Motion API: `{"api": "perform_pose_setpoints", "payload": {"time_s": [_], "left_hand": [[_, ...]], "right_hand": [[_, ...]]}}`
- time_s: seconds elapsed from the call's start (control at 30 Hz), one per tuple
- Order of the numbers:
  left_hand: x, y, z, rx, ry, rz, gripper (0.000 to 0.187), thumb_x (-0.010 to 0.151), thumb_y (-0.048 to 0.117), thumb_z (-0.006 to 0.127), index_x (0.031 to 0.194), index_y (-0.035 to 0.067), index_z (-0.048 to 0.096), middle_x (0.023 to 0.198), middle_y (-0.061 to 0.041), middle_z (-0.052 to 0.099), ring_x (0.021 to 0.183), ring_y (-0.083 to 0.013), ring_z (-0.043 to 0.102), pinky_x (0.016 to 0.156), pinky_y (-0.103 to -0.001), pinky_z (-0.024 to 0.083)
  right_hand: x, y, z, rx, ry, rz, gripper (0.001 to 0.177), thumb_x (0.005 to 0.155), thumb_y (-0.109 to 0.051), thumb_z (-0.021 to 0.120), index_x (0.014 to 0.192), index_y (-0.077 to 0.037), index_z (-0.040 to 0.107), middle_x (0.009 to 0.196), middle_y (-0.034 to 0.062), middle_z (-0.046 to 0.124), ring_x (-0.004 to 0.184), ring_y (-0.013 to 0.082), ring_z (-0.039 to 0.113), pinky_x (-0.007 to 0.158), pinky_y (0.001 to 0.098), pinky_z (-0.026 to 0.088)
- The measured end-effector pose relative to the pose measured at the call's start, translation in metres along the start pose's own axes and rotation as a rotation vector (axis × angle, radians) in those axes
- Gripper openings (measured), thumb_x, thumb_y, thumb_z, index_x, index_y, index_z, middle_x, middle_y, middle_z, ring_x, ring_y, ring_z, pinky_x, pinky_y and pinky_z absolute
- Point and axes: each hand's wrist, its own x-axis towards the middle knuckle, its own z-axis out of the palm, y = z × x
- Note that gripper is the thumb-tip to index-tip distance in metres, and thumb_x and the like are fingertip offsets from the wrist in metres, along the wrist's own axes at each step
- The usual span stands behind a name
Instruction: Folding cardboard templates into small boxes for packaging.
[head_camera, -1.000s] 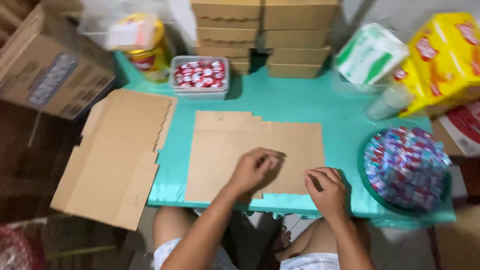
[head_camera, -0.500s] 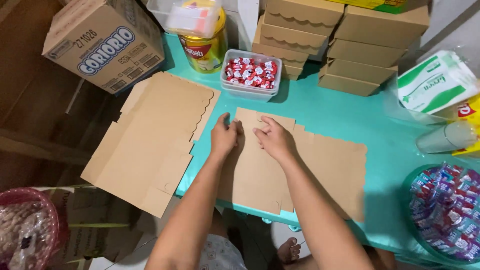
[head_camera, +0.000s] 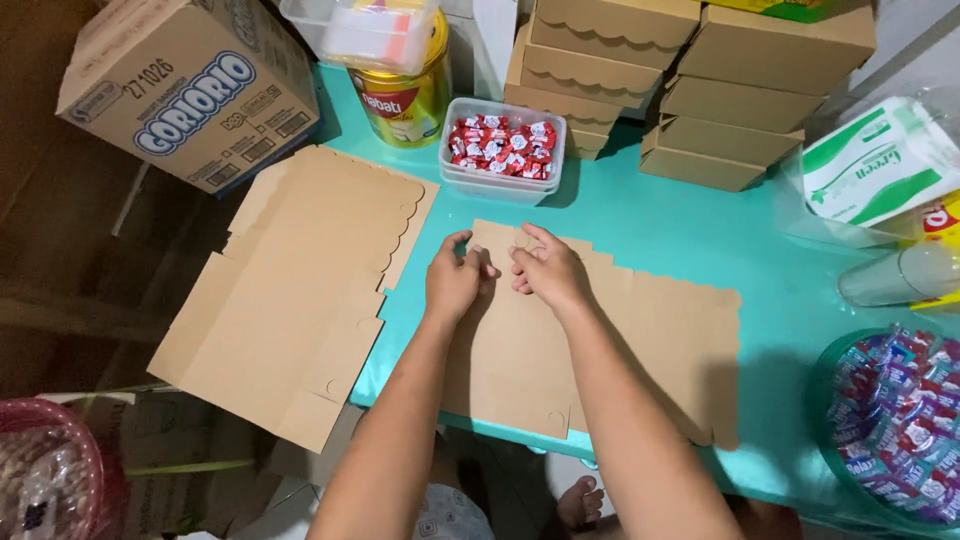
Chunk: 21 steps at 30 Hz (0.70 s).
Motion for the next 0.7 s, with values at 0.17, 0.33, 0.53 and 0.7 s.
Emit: {"api": "perform_pose_setpoints", "payload": {"time_s": [0.17,0.33,0.53,0.7], "left_hand": [[0.017,-0.016,0.003,-0.158,-0.014,0.017,0.043,0.098,0.022,0.055,0.14,0.013,0.053,0.079,-0.001,0.077,0.058,-0.016,0.07,0.078,-0.034,0.056],[0.009,-0.006,0.0,-0.253,-0.04,0.002,0.029,0.102,0.021,0.052,0.127,0.006,0.054,0.08,-0.006,0.075,0.054,-0.0137,0.068,0.051,-0.024,0.054],[0.029,-0.021,0.005,-0.206,-0.092,0.028,0.036,0.098,0.022,0.058,0.126,-0.001,0.057,0.079,-0.01,0.077,0.052,-0.0151,0.071,0.045,-0.024,0.057],[0.02,-0.011,0.003,-0.265,-0.067,0.014,0.024,0.103,0.02,0.051,0.115,0.002,0.063,0.081,-0.013,0.077,0.054,-0.0149,0.071,0.046,-0.023,0.058]], "right_hand": [[-0.009,-0.002,0.0,-0.027,-0.002,-0.03,0.061,0.088,-0.024,0.066,0.146,-0.009,0.056,0.09,0.0105,0.076,0.069,0.0178,0.076,0.072,0.0293,0.066],[-0.012,-0.001,-0.001,-0.053,0.0,-0.069,0.061,0.088,-0.027,0.066,0.147,-0.012,0.056,0.087,0.007,0.076,0.066,0.0167,0.075,0.072,0.0292,0.064],[-0.013,0.005,0.001,-0.098,0.013,-0.116,0.056,0.089,-0.028,0.065,0.144,-0.015,0.06,0.081,0.006,0.075,0.065,0.0183,0.074,0.071,0.0308,0.061],[-0.017,0.002,0.001,-0.132,0.028,-0.119,0.055,0.09,-0.027,0.063,0.144,-0.018,0.059,0.08,0.0042,0.075,0.065,0.0168,0.074,0.072,0.0285,0.059]]}}
